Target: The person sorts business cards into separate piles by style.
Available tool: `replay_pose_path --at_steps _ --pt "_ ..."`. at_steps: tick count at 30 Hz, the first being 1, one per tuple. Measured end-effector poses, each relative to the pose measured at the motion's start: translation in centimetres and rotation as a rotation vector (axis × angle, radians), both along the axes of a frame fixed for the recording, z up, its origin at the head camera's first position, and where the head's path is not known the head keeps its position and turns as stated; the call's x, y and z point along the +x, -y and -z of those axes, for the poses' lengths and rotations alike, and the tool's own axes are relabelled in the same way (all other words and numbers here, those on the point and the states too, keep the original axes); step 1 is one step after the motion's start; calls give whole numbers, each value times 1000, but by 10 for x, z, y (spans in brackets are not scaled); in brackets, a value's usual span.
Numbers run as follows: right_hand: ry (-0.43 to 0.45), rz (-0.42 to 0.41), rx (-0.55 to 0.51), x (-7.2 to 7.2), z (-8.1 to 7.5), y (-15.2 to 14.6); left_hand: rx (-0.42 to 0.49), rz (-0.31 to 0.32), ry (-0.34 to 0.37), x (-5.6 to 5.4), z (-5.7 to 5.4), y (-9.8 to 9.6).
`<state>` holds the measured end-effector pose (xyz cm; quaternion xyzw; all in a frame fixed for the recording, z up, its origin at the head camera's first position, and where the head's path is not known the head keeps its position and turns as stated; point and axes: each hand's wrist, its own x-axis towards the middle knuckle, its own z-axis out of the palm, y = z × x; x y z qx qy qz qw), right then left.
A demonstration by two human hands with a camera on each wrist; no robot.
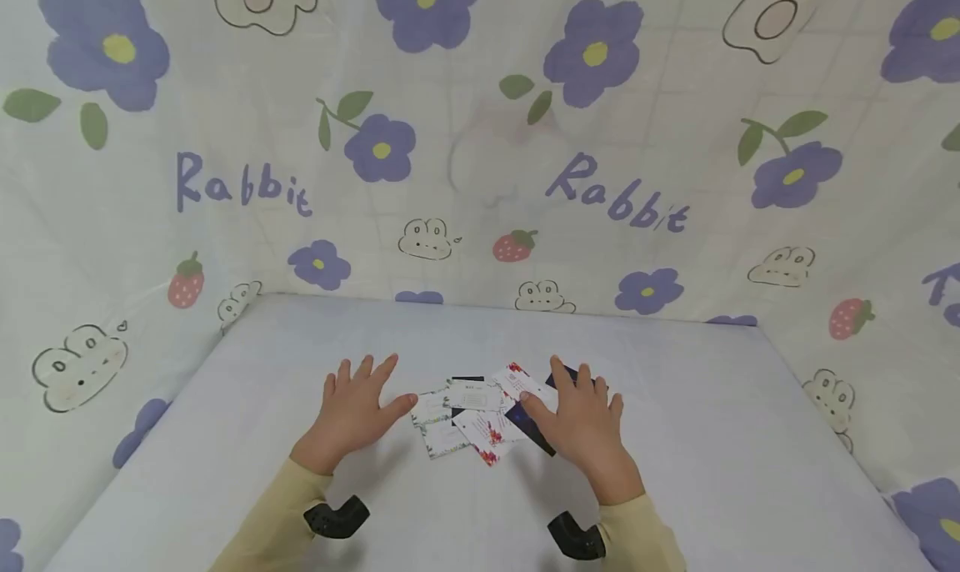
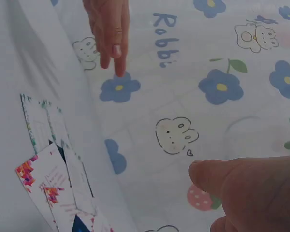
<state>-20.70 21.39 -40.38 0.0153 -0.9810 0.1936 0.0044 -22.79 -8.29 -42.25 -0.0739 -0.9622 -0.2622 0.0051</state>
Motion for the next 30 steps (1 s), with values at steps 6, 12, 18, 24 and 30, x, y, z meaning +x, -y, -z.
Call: replay_pose_path --at_steps 6,12,18,24,30 --pt "1 29 -105 -17 9 -2 123 -20 -15 -26 19 -7" --pt "105 47 -238 -37 26 10 374 -47 141 -43 33 -31" --pt "150 53 -315 -48 44 24 438 -35 225 -49 43 -54" --pt "157 44 -396 -54 53 36 383 -30 257 -50 48 -61" --pt "145 69 -431 -60 55 41 364 18 253 -52 47 -64"
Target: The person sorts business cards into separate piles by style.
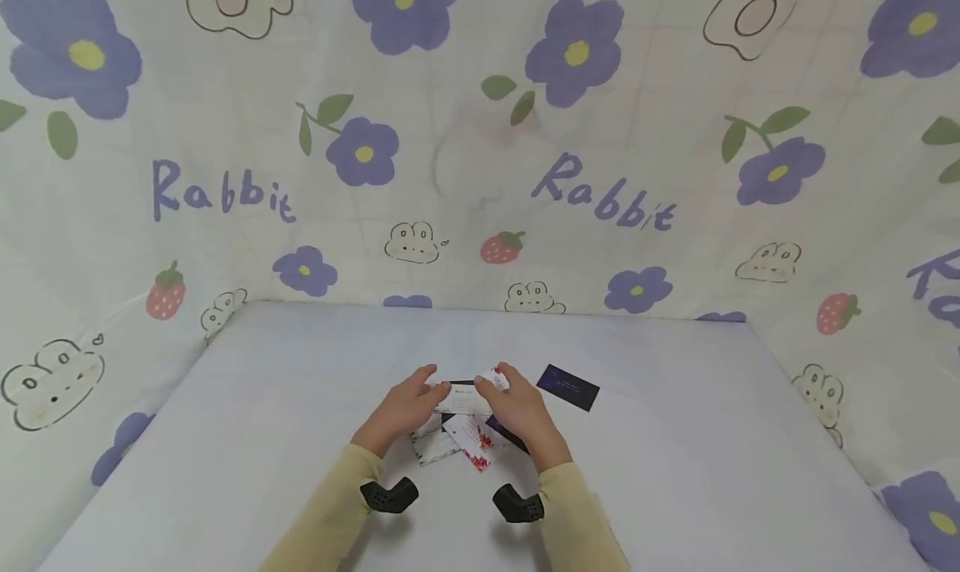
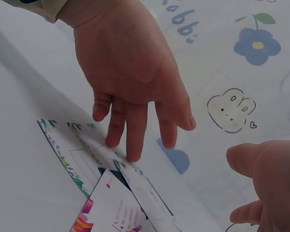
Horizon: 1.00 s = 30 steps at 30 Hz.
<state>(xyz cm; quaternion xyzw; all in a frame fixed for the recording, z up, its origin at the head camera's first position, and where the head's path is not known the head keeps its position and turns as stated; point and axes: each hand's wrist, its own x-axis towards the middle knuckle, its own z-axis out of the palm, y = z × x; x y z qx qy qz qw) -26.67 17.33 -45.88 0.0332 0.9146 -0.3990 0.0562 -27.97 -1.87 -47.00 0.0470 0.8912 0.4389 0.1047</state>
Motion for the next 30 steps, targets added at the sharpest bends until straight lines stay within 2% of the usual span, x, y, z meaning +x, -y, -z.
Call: replay_pose_path --at_steps 7,13,21,26,30 --pt "14 3 -63 -2 2 4 27 25 -1 -1 1 -1" --pt "47 13 -152 -3 1 5 104 -36 44 -3 2 -3" --pt "108 55 -274 -4 -2 4 133 -137 39 -6 2 -6" --pt "154 70 -381 -5 0 -1 149 -149 38 -6 3 -6" --pt "217 81 -517 -6 1 -5 174 -154 43 -5 3 -7"
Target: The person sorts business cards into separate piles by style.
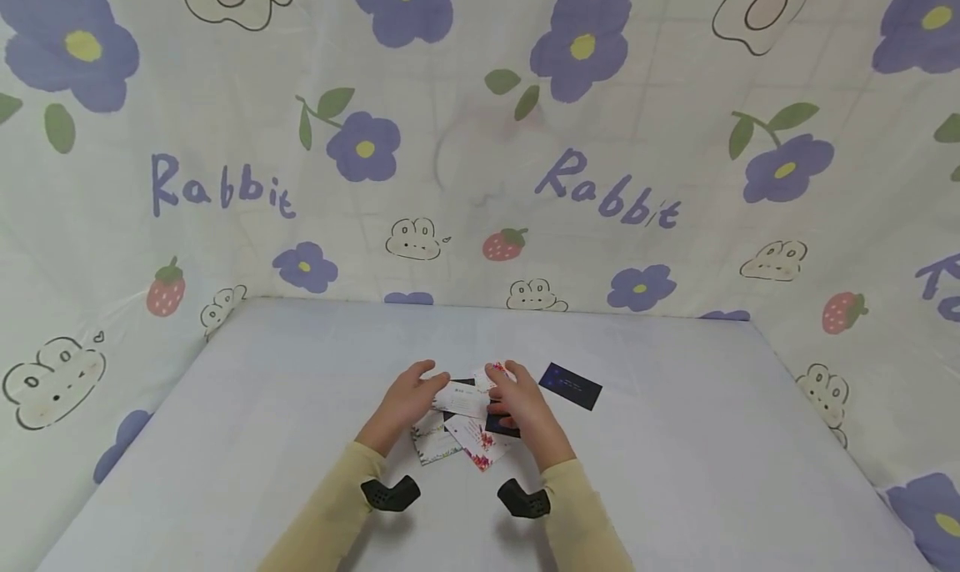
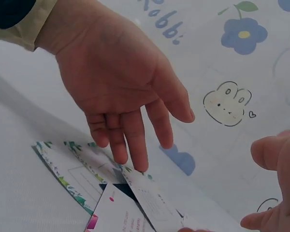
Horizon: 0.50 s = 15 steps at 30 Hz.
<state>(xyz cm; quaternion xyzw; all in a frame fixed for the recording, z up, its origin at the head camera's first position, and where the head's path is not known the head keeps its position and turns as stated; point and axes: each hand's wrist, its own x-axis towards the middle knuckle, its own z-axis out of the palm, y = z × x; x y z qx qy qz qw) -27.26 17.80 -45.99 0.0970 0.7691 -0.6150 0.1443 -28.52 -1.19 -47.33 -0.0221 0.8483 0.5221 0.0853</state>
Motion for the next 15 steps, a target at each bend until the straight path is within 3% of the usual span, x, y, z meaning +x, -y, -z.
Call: replay_pose_path --at_steps 5,11,15 --pt "41 42 -124 -1 1 -3 9 16 17 1 0 -1" --pt "-11 94 -35 -1 -5 -8 27 -6 21 4 -3 2" --pt "-30 67 -82 1 -6 -9 42 19 19 4 -5 3"
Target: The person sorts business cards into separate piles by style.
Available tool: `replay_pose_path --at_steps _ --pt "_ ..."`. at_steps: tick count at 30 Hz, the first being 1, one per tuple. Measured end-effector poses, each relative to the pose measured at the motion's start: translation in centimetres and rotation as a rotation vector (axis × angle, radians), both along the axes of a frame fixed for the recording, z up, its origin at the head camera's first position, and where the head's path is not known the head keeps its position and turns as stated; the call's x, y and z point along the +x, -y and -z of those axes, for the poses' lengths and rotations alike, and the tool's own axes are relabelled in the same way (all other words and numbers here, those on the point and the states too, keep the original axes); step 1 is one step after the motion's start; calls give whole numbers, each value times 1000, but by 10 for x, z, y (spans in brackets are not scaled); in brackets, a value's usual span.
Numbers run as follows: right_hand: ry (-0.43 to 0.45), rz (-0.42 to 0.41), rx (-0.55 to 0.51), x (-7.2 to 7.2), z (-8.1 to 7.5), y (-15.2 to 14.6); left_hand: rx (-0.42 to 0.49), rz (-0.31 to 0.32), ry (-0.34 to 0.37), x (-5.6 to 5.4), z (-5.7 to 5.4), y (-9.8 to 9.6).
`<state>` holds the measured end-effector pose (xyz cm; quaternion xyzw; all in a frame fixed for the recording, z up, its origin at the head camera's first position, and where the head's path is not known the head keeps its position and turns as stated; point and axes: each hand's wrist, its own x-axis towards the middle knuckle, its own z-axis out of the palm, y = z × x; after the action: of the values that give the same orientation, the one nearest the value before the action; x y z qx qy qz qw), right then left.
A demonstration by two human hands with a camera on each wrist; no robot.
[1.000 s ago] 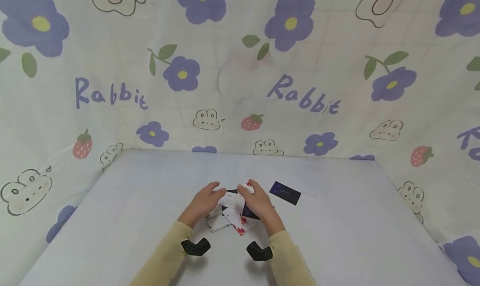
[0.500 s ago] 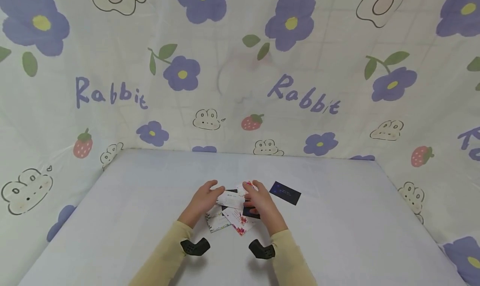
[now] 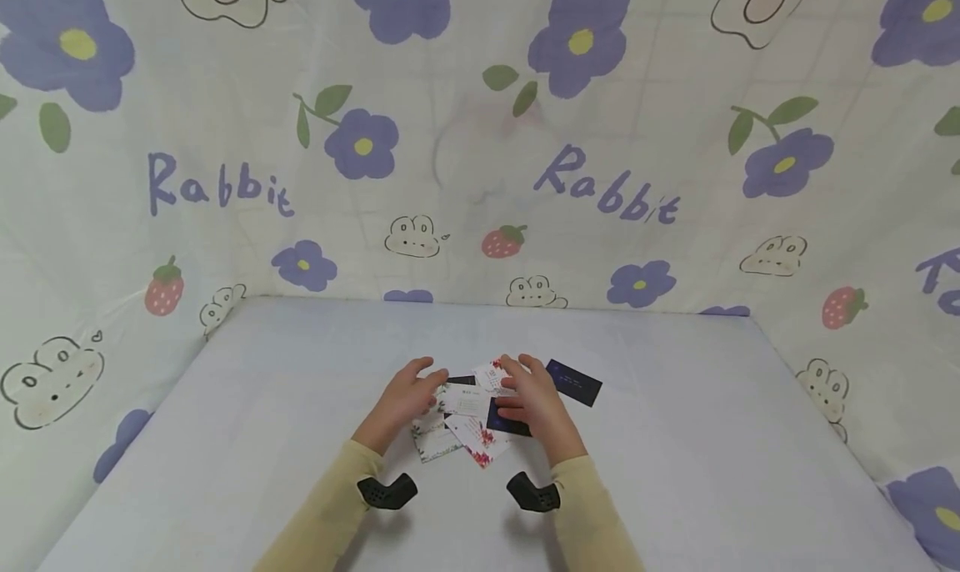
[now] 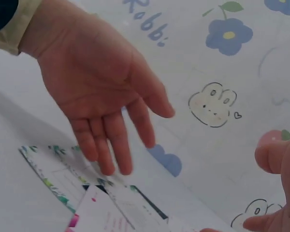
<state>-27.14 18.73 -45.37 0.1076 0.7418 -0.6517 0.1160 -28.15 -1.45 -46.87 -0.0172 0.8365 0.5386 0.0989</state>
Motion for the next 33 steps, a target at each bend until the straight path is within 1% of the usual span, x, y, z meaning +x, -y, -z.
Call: replay_pose_path --at_steps 3,4,6,9,11,12,14,17,21,24,27,30,33 --pt "-12 -64 -9 2 0 3 -30 69 -7 1 1 0" --pt "-16 -79 5 2 0 4 -48 95 -10 1 1 0" --pt "-23 -89 74 4 0 5 -81 144 -15 3 2 0" --pt "-36 -49 180 5 -2 3 -120 177 -26 5 1 0" --pt "-44 -18 216 5 -3 0 -127 182 -33 6 0 0" --pt "-48 -12 216 5 -3 -1 -126 181 -35 6 0 0" --pt "-46 -12 180 5 -3 -3 -109 162 -34 6 -1 0" --pt "-25 -23 91 4 -2 -4 -61 111 -19 5 0 -1" --pt "15 -12 -13 3 0 -4 -28 41 -8 3 1 -1" --pt "31 0 -78 2 2 -4 -8 -1 -1 1 1 -1" --pt "54 -10 -147 1 4 -5 42 -32 27 0 1 -1" --pt "51 -21 -145 1 4 -5 73 -55 38 -1 2 -1" --pt "9 -9 -73 2 1 -5 90 -56 37 -2 2 1"
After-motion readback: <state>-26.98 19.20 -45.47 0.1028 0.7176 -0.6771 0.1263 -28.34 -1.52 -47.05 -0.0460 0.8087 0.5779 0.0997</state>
